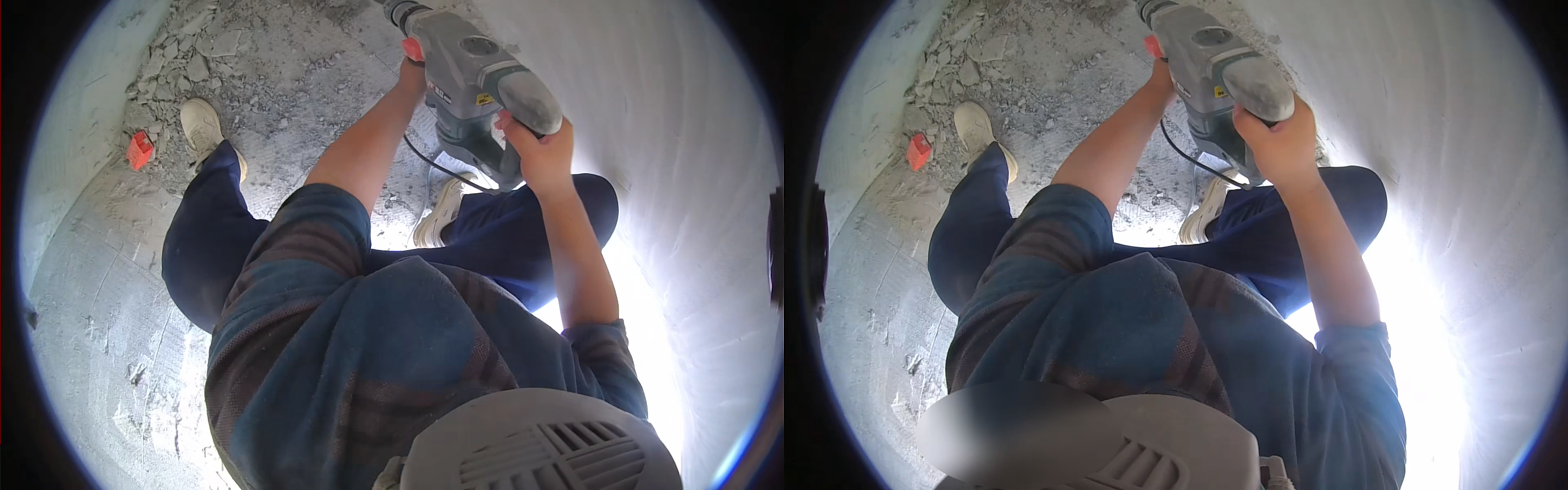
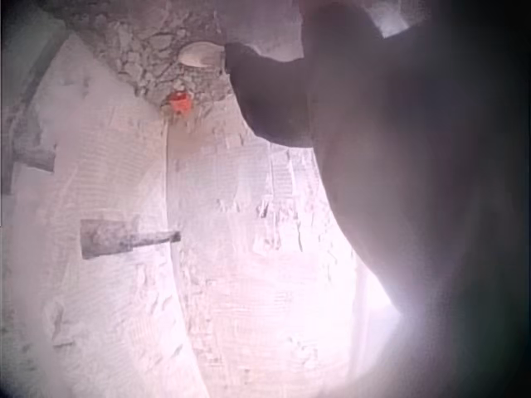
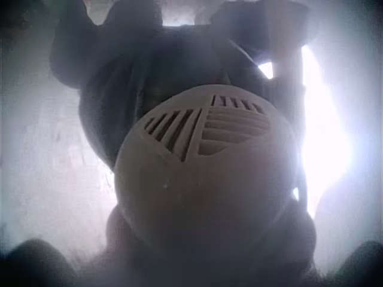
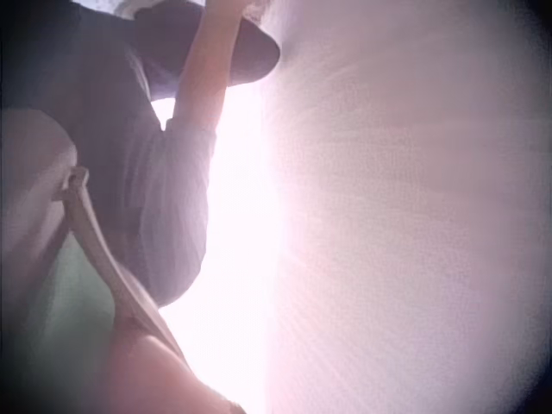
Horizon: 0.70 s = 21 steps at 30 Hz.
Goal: Operating a rotary hammer to break and drill into a concrete floor.
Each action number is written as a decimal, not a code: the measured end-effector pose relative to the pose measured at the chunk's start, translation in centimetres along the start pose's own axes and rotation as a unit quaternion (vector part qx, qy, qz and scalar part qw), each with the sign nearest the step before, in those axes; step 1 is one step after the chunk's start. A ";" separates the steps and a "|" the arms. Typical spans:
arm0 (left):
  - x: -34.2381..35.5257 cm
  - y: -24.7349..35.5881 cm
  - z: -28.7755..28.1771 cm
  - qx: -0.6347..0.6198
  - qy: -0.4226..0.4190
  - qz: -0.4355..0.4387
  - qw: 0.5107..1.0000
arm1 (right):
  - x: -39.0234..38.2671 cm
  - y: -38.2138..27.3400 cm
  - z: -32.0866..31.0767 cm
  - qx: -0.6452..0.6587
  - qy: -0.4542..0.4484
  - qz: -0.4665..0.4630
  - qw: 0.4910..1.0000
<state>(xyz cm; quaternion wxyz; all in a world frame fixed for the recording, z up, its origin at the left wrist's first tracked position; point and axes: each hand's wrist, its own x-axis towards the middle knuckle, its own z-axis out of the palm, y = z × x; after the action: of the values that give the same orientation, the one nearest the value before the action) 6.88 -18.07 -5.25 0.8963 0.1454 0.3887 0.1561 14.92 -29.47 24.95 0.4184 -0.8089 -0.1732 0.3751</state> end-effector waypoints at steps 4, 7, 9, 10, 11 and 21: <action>0.0 -1.0 -4.7 0.270 0.019 -0.057 0.961 | -3.8 5.5 1.7 0.109 -0.004 0.058 0.992; 0.3 -1.0 -7.2 0.380 -0.013 0.161 0.911 | -4.9 9.5 3.9 0.193 0.003 0.083 0.978; -1.4 -0.5 -8.3 0.548 -0.038 0.120 0.827 | -6.3 10.0 3.9 0.248 -0.011 0.122 0.961; -1.5 -0.2 -8.0 0.548 -0.037 0.123 0.827 | -6.0 9.7 3.7 0.256 -0.001 0.127 0.958; -1.7 -0.1 -7.2 0.644 -0.052 0.201 0.736 | -5.6 9.0 3.1 0.257 0.018 0.138 0.956; -4.6 -2.1 4.4 0.083 -0.039 0.103 0.990 | -4.6 -5.5 -1.6 0.016 0.009 0.015 1.000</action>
<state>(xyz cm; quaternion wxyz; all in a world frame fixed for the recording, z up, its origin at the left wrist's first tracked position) 7.55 -22.39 -0.20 0.8748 0.2648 0.3478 0.2088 13.28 -29.80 32.13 0.4270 -0.8080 -0.1509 0.3769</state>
